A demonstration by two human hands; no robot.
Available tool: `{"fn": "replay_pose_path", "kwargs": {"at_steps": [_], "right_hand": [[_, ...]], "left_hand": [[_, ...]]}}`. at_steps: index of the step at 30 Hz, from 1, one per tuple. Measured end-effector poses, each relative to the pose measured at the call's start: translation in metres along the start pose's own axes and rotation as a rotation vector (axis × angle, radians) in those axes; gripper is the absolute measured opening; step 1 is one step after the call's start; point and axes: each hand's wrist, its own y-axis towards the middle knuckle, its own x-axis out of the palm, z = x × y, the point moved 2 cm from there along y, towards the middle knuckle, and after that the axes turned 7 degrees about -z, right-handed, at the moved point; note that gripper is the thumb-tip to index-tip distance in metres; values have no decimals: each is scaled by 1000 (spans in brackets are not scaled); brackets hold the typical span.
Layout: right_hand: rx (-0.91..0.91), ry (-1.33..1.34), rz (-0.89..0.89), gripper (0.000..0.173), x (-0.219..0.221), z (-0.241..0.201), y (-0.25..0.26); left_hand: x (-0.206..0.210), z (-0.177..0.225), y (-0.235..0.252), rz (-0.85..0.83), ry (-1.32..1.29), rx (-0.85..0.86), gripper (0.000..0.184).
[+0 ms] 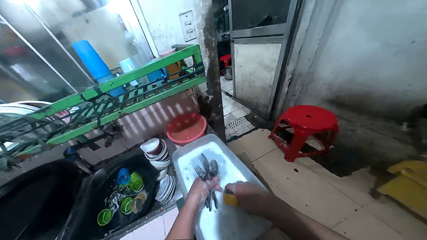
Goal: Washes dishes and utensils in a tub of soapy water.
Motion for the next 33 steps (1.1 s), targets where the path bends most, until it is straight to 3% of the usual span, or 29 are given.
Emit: {"fn": "replay_pose_path", "kwargs": {"at_steps": [3,7,9,12,14,16,18,20,22,24,25,28,31,33], "right_hand": [[39,352,167,53,-12,2,1],[-23,961,614,61,-33,-31,-6],[-97,1039,686,60,-35,-54,5],[-162,772,508,63,-21,-78,13],[-264,503,441,56,-4,-81,8],[-308,404,393,52,2,-73,2],[-260,447,379,48,-5,-61,1],[-173,663,543,46,-21,-58,1],[-126,727,506,68,-38,-65,5],[-123,451,344,101,-34,-79,11],[-112,322,337,106,-29,-86,10],[-40,223,397,84,-28,-78,16],[-17,448,302,69,-39,-59,24],[-56,597,259,56,-43,-51,27]], "left_hand": [[-3,7,-8,37,-332,77,25],[2,18,-22,113,-590,134,28],[16,25,-25,189,-651,180,27],[18,44,-28,310,-752,233,30],[-5,51,-27,341,-750,275,34],[-22,56,-30,348,-698,250,33],[-27,55,-31,337,-644,239,32],[-23,53,-29,350,-581,243,32],[-11,49,-29,348,-560,259,29],[3,48,-28,366,-609,308,21],[9,49,-29,363,-641,321,20],[26,52,-37,321,-720,271,22],[34,52,-35,269,-546,279,9],[23,46,-28,164,-358,302,16]]}}
